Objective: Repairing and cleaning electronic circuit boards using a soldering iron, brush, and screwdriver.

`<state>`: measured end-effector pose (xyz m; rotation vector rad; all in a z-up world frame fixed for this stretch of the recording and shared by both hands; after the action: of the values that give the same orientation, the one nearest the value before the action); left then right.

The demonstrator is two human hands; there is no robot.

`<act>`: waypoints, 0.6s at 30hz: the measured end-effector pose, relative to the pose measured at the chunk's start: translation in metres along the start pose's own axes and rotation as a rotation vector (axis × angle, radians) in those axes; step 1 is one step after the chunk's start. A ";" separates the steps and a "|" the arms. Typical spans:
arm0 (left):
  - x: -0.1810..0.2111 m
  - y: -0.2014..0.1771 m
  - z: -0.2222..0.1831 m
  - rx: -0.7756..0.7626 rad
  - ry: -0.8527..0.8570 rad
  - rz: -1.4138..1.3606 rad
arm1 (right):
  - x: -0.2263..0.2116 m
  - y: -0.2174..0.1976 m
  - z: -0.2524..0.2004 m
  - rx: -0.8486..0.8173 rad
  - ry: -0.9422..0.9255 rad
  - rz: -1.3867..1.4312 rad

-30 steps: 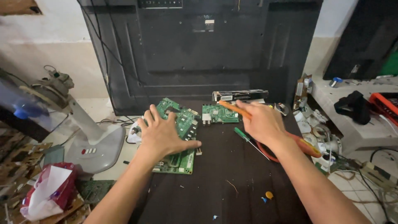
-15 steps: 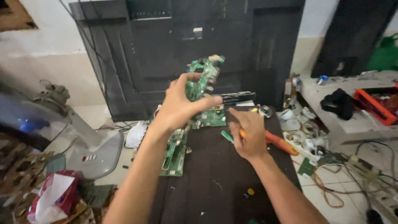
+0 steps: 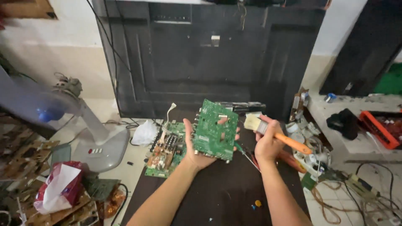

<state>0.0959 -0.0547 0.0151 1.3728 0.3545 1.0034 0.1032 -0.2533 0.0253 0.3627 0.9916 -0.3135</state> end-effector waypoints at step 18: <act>-0.033 0.015 -0.032 0.264 0.104 -0.042 | -0.005 0.013 -0.037 -0.229 0.002 -0.105</act>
<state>0.0483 -0.0605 0.0108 1.5456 0.6086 1.0224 0.0783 -0.2254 0.0138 0.1035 1.0385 -0.2913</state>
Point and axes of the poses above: each hand's wrist, its own z-axis towards the middle knuckle, its own y-axis out of the palm, x = y × z, the point moved 7 cm from there along z, towards the middle knuckle, and after that the axes turned 11 degrees about -x, right-handed, at the moved point
